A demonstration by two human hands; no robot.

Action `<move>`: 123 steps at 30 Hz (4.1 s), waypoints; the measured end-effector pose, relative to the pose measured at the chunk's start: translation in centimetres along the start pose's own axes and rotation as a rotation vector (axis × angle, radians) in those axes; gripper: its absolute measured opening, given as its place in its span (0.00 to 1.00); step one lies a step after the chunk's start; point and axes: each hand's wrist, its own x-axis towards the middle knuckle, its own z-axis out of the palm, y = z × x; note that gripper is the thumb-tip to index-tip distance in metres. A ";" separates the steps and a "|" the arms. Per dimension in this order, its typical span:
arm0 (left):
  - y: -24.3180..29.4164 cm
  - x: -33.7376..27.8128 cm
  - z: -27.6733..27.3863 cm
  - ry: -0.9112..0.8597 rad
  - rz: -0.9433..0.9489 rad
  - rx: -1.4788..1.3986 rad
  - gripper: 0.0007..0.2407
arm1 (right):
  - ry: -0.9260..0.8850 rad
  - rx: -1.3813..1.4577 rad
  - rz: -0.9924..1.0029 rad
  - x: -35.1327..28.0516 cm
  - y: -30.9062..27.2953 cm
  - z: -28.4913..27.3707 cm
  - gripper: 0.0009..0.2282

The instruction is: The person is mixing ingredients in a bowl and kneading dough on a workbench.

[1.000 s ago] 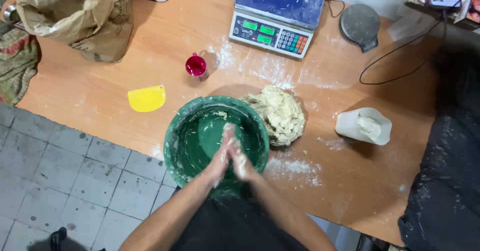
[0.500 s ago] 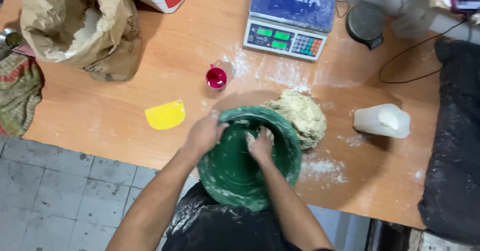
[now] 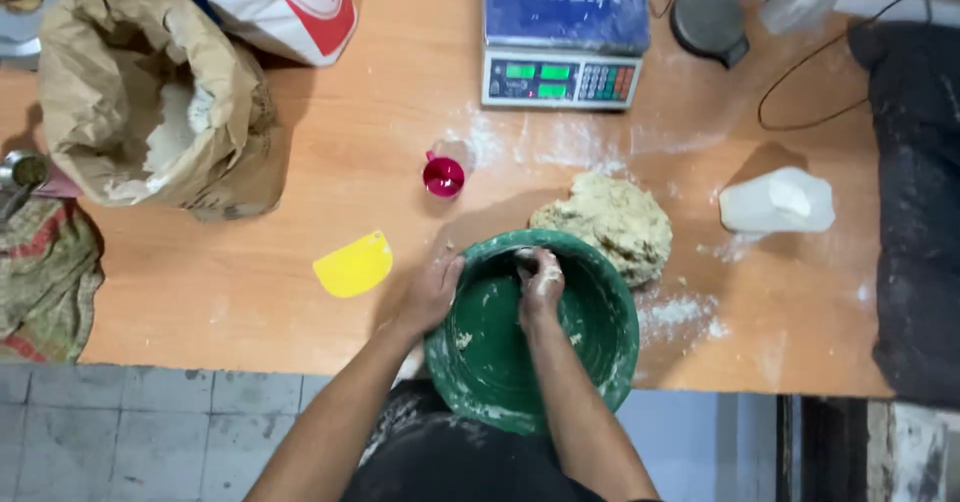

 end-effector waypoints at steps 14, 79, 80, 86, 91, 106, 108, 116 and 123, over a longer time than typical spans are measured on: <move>0.0 -0.5 0.1 -0.117 -0.095 -0.040 0.18 | 0.010 0.258 -0.027 -0.7 9.9 -1.8 0.14; 4.2 -4.3 0.1 -0.017 -0.087 0.164 0.15 | -0.740 -1.540 -0.068 -8.5 0.7 -11.4 0.10; 4.2 -4.0 -0.2 -0.012 -0.086 0.161 0.15 | -0.740 -1.543 -0.074 -9.7 -1.7 -10.7 0.10; 2.9 -3.2 0.3 0.042 -0.038 0.125 0.16 | -1.039 -1.989 0.053 -11.0 -7.2 -10.0 0.17; 3.1 -3.5 1.1 -0.011 -0.059 0.198 0.16 | -0.496 -1.981 -0.295 -8.0 6.0 -16.2 0.11; 3.9 -3.9 0.2 0.006 -0.088 0.178 0.17 | -0.767 -1.718 -0.046 -9.9 -3.6 -13.4 0.15; 4.5 -3.8 -0.3 0.004 -0.115 0.179 0.17 | -0.798 -1.518 0.030 -9.9 -4.2 -12.9 0.12; 4.4 -4.1 0.1 0.006 -0.060 0.162 0.17 | -0.767 -1.670 -0.321 -13.8 -1.8 -11.0 0.29; 4.0 -3.7 0.3 0.014 -0.068 0.150 0.17 | -0.949 -1.396 -0.018 -15.3 -2.2 -7.5 0.17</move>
